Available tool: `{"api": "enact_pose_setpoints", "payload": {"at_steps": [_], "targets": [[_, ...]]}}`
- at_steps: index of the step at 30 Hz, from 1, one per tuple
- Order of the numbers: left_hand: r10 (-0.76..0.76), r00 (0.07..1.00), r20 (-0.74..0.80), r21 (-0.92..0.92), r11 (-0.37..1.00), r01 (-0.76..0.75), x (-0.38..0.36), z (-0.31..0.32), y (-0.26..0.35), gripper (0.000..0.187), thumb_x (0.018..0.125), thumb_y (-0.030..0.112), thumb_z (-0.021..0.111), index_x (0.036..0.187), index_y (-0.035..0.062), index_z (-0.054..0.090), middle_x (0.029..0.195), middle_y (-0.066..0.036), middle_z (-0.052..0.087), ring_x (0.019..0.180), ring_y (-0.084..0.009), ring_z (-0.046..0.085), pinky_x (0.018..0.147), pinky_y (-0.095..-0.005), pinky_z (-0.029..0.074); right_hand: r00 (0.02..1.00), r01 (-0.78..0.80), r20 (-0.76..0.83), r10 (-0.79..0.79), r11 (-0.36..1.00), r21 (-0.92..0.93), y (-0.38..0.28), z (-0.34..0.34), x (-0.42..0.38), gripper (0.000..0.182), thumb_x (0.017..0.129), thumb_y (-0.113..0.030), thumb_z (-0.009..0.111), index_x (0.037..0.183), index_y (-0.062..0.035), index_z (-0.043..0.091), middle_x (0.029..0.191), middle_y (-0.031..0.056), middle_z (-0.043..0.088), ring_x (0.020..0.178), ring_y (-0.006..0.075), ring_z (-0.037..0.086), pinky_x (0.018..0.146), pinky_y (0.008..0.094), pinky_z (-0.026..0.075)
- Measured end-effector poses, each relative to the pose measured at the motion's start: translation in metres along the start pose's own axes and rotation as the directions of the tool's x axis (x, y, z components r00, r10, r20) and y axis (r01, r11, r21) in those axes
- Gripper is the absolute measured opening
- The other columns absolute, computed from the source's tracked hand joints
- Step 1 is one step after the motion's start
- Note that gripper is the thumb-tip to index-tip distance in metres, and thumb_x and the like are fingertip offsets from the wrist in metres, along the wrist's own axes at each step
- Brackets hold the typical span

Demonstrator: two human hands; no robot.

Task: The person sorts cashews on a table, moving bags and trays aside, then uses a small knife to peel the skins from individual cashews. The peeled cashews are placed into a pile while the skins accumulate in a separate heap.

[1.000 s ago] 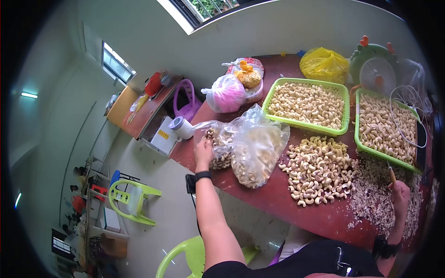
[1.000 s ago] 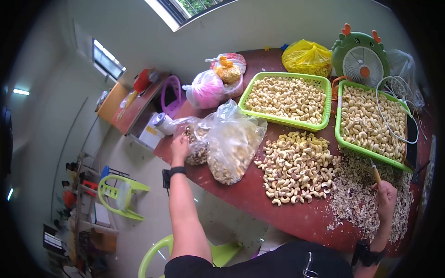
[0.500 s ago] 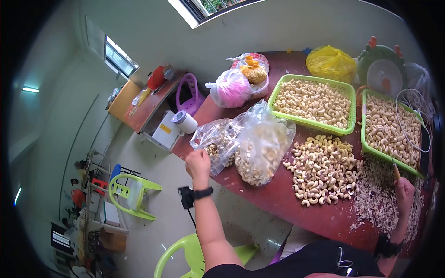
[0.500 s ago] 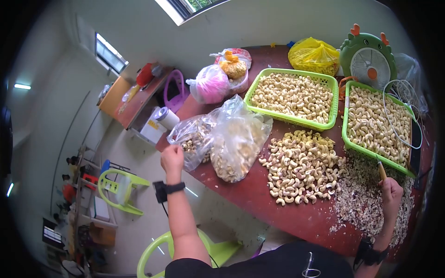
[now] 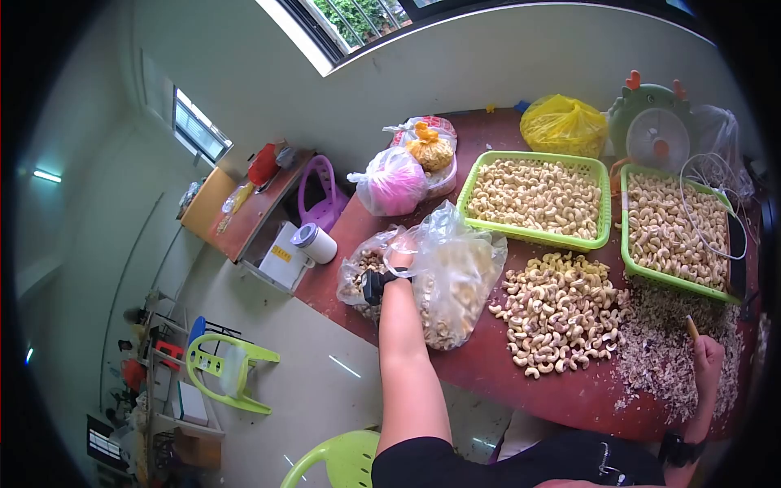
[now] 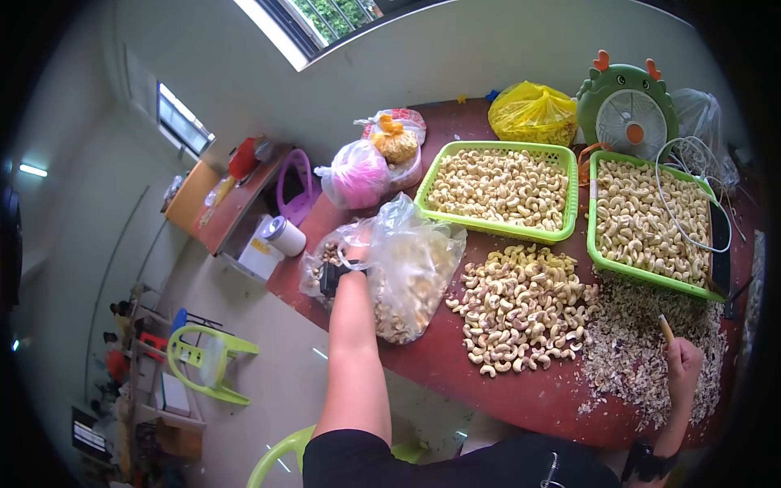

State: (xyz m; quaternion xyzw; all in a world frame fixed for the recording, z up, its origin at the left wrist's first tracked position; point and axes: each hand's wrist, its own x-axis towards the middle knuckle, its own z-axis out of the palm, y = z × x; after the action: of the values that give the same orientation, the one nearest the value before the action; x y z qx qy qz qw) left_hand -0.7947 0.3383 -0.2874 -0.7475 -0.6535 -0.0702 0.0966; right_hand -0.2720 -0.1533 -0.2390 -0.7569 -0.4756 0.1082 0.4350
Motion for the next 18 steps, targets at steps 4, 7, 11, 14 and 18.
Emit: {"api": "enact_pose_setpoints", "payload": {"at_steps": [4,7,11,14,18], "targets": [[0.24,0.947,-0.215,-0.025,0.968,-0.251,-0.032,-0.024,-0.005,0.028,0.079,0.02,0.046,0.101,0.0083,0.058,0.105,-0.015,0.056,0.1,-0.0298,0.051,0.086,-0.0439,0.037,0.997,-0.073,-0.006,0.073,0.997,-0.037,0.006,-0.007,-0.001,0.033,0.086,-0.022,0.045,0.062,0.0006,0.046,0.052,-0.0003,0.033,0.048,0.0067,0.031,0.044,0.0255,0.024],[-0.021,0.991,0.131,-0.441,0.894,0.078,-0.084,-0.108,0.02,0.027,0.08,0.016,0.046,0.104,0.0074,0.056,0.111,-0.014,0.053,0.106,-0.0266,0.048,0.093,-0.0458,0.029,0.997,-0.081,-0.015,0.081,0.997,0.0,0.011,-0.005,0.004,0.033,0.086,-0.022,0.046,0.061,0.0003,0.045,0.052,-0.001,0.033,0.049,0.0065,0.031,0.045,0.0253,0.023],[-0.076,0.997,0.027,-0.414,0.907,0.08,-0.135,-0.079,0.012,0.026,0.08,0.025,0.05,0.098,0.0093,0.061,0.113,-0.015,0.051,0.112,-0.0326,0.04,0.093,-0.0542,0.026,0.996,-0.058,0.07,0.055,0.998,0.039,0.001,0.007,0.019,0.032,0.085,-0.021,0.046,0.061,-0.0003,0.042,0.053,-0.0014,0.032,0.049,0.0065,0.03,0.044,0.0256,0.023],[0.089,0.962,-0.257,-0.195,0.97,-0.142,-0.161,-0.069,0.019,0.021,0.079,0.016,0.051,0.09,0.0039,0.063,0.107,-0.018,0.053,0.11,-0.0344,0.043,0.095,-0.0462,0.028,0.992,-0.016,0.126,0.011,0.999,0.039,-0.006,0.017,0.025,0.033,0.085,-0.021,0.046,0.061,0.0,0.04,0.053,-0.0009,0.031,0.049,0.0069,0.03,0.044,0.0261,0.023],[-0.044,0.854,-0.519,-0.42,0.883,-0.21,-0.182,-0.084,0.031,0.022,0.075,0.012,0.058,0.094,0.0035,0.062,0.11,-0.018,0.05,0.112,-0.0379,0.037,0.093,-0.0433,0.031,0.992,0.029,0.118,-0.04,0.996,0.09,-0.007,0.02,0.021,0.034,0.085,-0.021,0.047,0.061,0.0011,0.041,0.052,-0.0001,0.031,0.048,0.0078,0.029,0.044,0.0263,0.024]]}}
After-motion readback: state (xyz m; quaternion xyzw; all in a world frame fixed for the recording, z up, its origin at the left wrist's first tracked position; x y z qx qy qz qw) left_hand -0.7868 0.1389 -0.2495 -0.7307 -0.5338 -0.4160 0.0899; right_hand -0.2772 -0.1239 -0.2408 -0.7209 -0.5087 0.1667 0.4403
